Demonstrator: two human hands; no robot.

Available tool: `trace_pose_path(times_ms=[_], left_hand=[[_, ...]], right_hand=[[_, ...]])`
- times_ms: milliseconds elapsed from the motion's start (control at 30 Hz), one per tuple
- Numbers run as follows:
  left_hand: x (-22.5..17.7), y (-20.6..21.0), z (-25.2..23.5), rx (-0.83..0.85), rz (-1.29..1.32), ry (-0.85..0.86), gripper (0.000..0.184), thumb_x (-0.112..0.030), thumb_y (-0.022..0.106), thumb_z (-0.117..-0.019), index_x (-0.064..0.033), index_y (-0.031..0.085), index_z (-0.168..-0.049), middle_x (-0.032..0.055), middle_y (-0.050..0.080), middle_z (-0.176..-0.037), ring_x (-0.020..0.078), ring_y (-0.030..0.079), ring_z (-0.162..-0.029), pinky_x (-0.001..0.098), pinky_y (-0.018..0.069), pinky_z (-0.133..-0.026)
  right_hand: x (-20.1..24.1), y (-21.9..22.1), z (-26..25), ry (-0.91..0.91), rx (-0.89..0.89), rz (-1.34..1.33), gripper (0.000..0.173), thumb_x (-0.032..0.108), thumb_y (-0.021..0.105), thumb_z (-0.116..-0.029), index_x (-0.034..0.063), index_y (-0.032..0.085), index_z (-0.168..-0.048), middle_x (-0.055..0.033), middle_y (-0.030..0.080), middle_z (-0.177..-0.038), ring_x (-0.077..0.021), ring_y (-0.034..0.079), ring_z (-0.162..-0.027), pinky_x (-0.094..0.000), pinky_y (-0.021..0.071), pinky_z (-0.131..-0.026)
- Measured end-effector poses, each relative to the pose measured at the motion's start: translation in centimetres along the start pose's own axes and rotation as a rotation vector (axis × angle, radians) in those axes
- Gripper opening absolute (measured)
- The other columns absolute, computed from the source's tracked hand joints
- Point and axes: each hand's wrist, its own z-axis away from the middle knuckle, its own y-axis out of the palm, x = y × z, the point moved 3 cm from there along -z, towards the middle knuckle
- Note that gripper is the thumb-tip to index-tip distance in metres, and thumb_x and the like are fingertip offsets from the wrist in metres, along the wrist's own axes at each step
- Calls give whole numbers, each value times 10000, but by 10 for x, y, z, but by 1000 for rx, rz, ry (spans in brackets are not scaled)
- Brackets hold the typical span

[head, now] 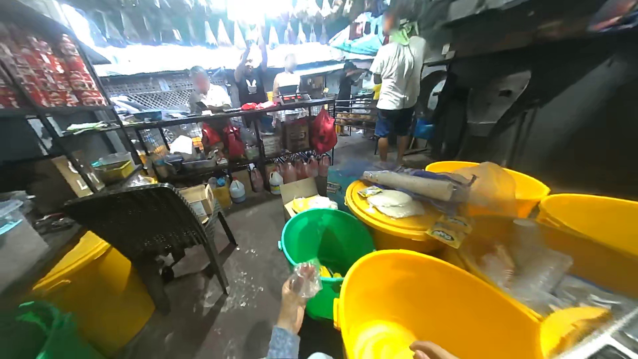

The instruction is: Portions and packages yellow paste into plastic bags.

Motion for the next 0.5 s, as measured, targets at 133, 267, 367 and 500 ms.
trace_pose_path(times_ms=[133,267,367,500], left_hand=[[3,11,-2,106,18,-7,389,-138,509,-1010,68,514,-1340,164,690,-1245,226,693,-1107,381,586,-936],[-1,15,0,69,-67,0,316,-32,402,-1019,56,509,-1304,117,681,-1147,167,678,-1015,340,582,-883],[-2,11,5,107,-91,-39,286,-95,417,-1055,-69,587,-1283,34,708,-1187,129,689,-1045,311,587,-889],[3,5,1,233,-32,12,453,-315,747,-908,-128,627,-1304,42,691,-1296,171,668,-1176,333,573,-977]], right_hand=[[-38,11,-7,38,-60,102,287,160,546,-1041,-39,706,-1172,-202,747,-1000,-317,741,-889,-512,593,-865],[-30,7,-30,77,56,243,286,191,546,-1046,-18,724,-1128,-204,737,-978,-339,722,-904,-566,567,-853],[-26,4,-69,239,249,303,324,195,518,-1064,-46,694,-1190,-256,711,-1060,-393,690,-994,-590,517,-926],[-98,47,-96,433,491,470,286,163,563,-1036,-54,705,-1157,-293,696,-1107,-462,664,-1076,-665,485,-951]])
